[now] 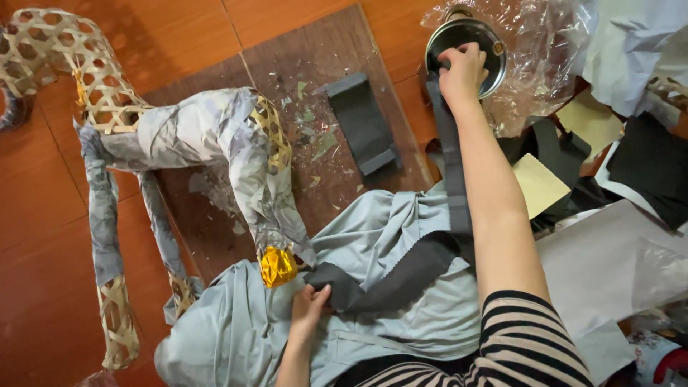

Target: Wrapping the legs of a paper-mache giraffe sculpture with black tape and gold foil.

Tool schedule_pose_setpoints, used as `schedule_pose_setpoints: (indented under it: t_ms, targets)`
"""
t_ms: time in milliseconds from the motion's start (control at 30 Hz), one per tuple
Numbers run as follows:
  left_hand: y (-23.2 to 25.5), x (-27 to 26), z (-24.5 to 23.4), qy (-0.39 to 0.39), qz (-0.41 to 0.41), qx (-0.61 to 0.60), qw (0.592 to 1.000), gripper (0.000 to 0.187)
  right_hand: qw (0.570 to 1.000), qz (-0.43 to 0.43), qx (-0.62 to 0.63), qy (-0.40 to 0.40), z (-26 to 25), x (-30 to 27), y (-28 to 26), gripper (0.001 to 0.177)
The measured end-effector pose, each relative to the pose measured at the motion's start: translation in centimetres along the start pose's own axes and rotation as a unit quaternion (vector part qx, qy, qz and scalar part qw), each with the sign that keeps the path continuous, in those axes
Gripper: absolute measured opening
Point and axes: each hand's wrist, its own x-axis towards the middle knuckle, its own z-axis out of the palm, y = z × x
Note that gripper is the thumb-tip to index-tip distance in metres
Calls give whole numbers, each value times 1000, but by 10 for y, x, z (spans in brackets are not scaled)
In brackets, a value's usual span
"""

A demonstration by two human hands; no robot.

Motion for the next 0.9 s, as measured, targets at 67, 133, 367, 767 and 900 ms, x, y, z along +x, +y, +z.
schedule_pose_setpoints:
  t_ms: [67, 133, 367, 767, 900]
  targets:
    - [-4, 2, 0, -5, 3, -4, 1000, 26, 1000, -10, 2, 14, 6, 1, 4, 35]
    - [-3, 2, 0, -11, 9, -6, 1000, 27, 999, -20, 4, 32, 6, 2, 5, 37]
    - [9, -6, 5, 3, 8, 15, 1000, 26, 941, 85, 307, 113, 17, 21, 30, 46]
    - [4, -3, 2, -9, 28, -3, 1000, 24, 997, -38, 17, 68, 17, 11, -7, 17]
    - [9, -5, 5, -14, 16, -19, 1000, 25, 980, 42, 179, -70, -5, 11, -37, 29]
